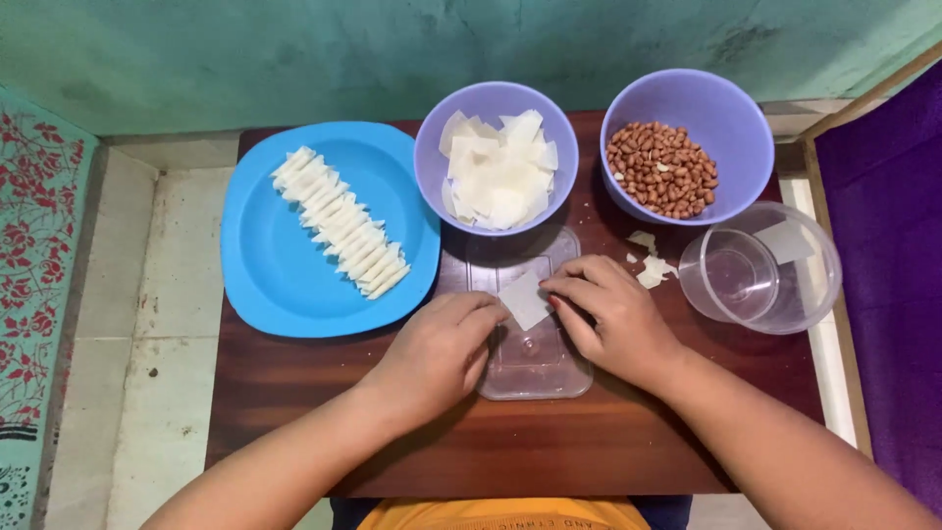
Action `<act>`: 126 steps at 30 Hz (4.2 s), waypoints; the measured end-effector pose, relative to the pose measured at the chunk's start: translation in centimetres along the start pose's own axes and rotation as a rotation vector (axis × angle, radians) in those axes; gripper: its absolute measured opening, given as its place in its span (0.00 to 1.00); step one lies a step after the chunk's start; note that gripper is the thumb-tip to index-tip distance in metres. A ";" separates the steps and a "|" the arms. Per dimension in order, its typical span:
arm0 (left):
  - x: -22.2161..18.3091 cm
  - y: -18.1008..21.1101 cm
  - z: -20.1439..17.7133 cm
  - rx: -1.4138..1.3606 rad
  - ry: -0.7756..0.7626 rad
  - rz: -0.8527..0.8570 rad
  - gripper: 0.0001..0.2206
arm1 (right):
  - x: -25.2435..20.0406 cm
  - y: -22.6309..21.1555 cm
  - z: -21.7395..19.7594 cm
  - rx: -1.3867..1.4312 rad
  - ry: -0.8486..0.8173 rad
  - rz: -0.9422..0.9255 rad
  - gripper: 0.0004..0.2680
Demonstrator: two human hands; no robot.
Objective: The person is manually assembling peanut rolls by placing a peanut on a small square wrapper and rolling it into a thin tube.
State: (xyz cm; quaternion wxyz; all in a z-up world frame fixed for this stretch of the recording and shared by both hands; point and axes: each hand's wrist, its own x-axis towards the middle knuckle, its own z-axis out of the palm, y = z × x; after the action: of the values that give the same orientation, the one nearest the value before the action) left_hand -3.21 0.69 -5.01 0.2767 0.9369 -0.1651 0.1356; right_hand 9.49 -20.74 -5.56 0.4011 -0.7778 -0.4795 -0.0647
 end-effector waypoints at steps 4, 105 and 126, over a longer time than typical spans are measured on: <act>-1.4 -1.3 3.2 0.138 0.120 0.150 0.11 | -1.2 0.7 0.6 -0.092 -0.098 -0.043 0.05; 0.0 -1.0 2.1 0.079 -0.132 0.088 0.20 | 13.2 10.2 -16.4 -0.244 -0.509 0.545 0.13; 0.4 -0.6 1.7 0.100 -0.112 0.121 0.20 | 11.2 12.0 -11.2 -0.494 -0.713 0.511 0.05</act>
State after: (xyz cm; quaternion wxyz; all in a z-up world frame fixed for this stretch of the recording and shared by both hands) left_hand -2.37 0.14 -6.51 0.2113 0.9439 -0.2298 0.1076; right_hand 28.18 -23.30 0.64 0.0190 -0.9158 -0.3512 0.1939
